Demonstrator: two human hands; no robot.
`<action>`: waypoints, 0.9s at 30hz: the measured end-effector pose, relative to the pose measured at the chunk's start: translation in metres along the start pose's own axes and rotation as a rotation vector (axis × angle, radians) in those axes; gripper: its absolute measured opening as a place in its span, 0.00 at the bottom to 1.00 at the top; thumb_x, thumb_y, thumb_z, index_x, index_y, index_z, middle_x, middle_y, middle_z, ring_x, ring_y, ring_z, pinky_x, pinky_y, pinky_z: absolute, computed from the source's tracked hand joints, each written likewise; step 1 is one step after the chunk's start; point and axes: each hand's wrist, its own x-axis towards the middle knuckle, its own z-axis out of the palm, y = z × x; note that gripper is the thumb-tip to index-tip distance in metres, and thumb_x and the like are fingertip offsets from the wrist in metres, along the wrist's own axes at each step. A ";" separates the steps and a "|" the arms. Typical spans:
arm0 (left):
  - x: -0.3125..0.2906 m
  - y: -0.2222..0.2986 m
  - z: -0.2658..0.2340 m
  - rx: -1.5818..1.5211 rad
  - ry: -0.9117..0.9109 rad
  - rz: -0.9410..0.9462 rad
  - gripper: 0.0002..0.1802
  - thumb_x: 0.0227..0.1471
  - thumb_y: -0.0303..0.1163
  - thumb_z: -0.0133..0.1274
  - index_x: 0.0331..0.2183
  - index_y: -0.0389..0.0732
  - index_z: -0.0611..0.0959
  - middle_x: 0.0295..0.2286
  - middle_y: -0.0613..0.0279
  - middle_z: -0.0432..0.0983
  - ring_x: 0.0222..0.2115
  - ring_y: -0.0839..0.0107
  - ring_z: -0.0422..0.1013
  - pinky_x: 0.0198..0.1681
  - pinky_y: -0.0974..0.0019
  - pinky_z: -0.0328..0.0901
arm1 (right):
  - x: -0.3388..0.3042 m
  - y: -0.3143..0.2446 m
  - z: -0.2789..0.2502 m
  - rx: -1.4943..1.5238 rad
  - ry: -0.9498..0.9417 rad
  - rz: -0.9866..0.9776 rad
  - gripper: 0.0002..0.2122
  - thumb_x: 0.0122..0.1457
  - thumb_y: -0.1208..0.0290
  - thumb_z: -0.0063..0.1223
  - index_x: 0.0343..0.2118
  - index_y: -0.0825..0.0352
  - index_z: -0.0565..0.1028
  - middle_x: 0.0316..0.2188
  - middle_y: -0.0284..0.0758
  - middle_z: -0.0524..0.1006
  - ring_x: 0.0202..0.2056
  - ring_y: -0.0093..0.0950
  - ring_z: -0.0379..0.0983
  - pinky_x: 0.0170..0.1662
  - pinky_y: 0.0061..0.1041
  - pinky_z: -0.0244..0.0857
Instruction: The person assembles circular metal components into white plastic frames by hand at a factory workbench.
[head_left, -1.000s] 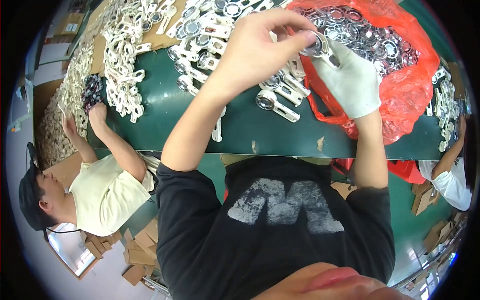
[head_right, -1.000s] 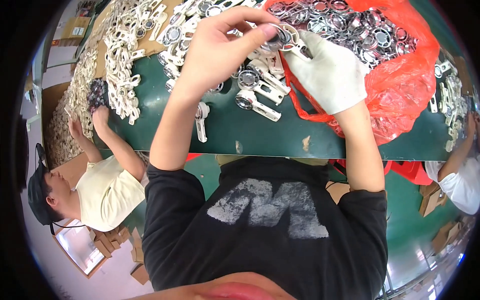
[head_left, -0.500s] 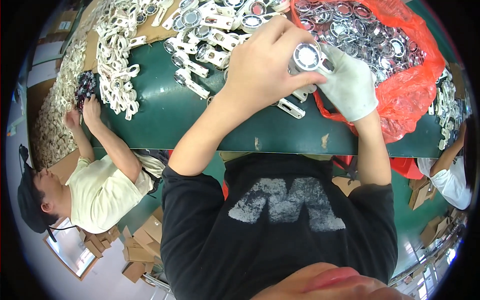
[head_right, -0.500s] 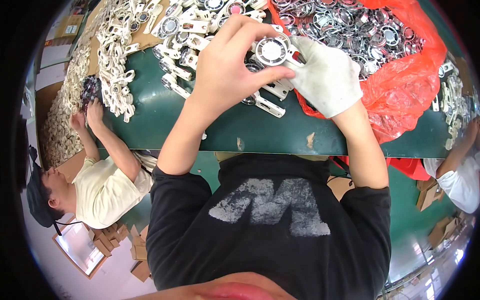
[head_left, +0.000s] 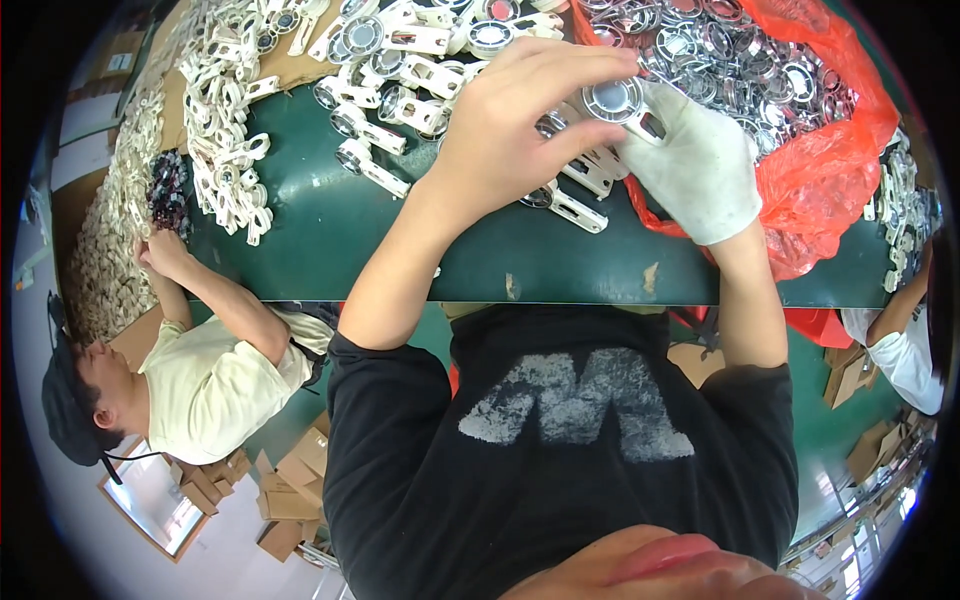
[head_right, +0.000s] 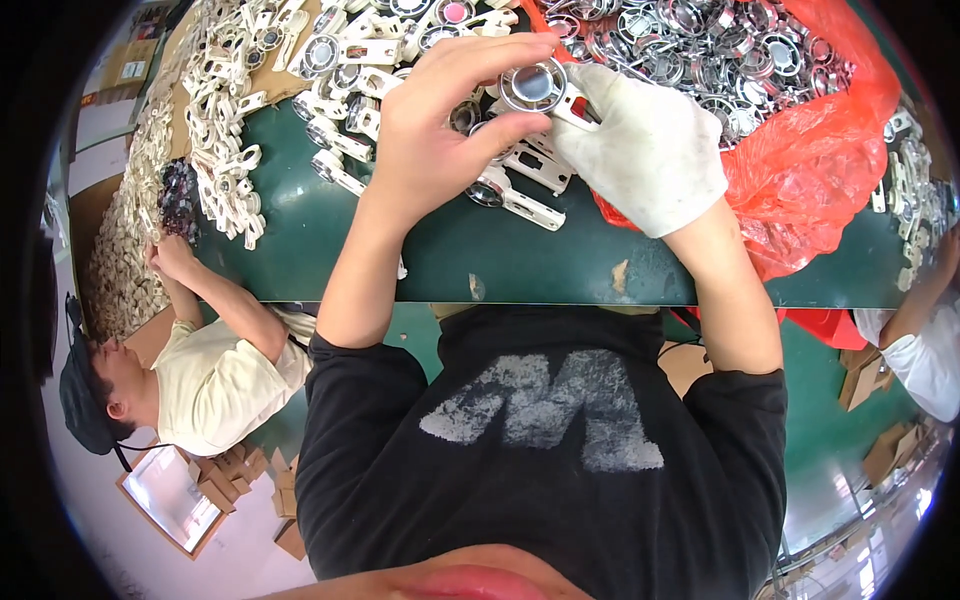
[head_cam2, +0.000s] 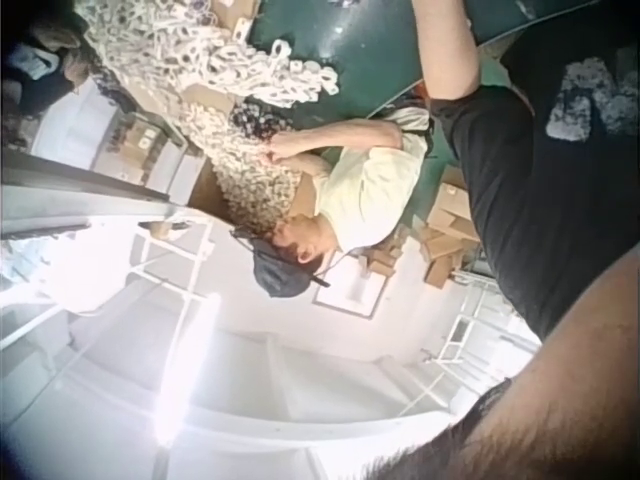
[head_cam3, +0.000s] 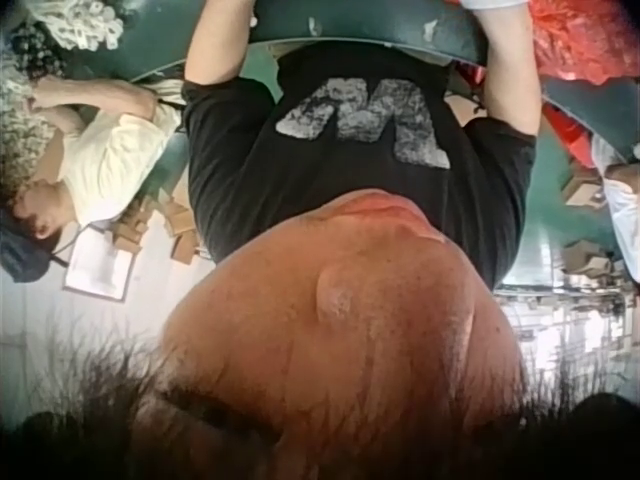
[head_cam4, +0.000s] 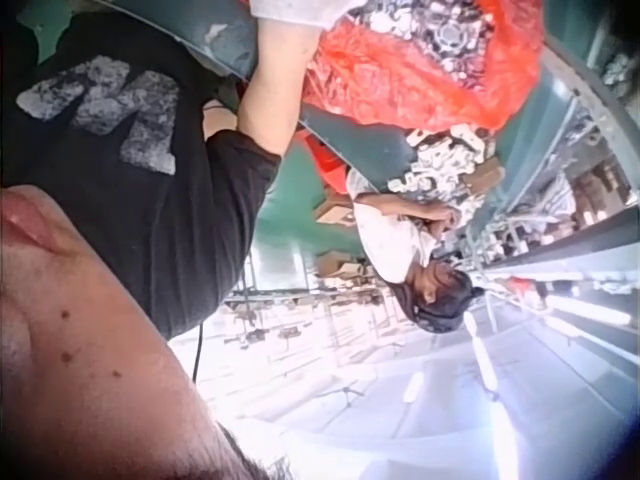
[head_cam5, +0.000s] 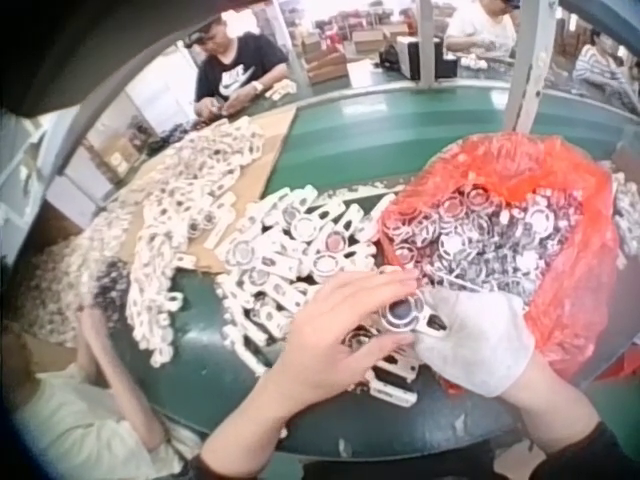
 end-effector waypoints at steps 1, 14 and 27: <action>0.001 -0.002 0.000 -0.039 -0.011 0.013 0.29 0.42 0.26 0.70 0.50 0.40 0.83 0.50 0.59 0.80 0.45 0.66 0.76 0.44 0.68 0.72 | 0.001 0.000 0.000 -0.010 0.003 0.016 0.17 0.55 0.56 0.61 0.44 0.61 0.82 0.27 0.40 0.82 0.30 0.39 0.81 0.33 0.35 0.75; 0.001 0.006 -0.007 -0.013 -0.037 0.001 0.27 0.43 0.22 0.67 0.49 0.36 0.81 0.49 0.47 0.79 0.49 0.52 0.77 0.50 0.60 0.72 | 0.008 -0.004 -0.008 0.262 -0.140 0.039 0.16 0.54 0.58 0.61 0.38 0.65 0.78 0.26 0.43 0.80 0.28 0.43 0.80 0.31 0.38 0.75; 0.000 0.026 -0.009 -0.304 -0.054 -0.058 0.33 0.49 0.27 0.63 0.57 0.32 0.74 0.54 0.44 0.74 0.54 0.52 0.72 0.57 0.58 0.66 | 0.005 -0.008 -0.012 0.796 -0.520 0.229 0.19 0.64 0.54 0.54 0.42 0.68 0.79 0.30 0.40 0.80 0.34 0.30 0.78 0.40 0.31 0.70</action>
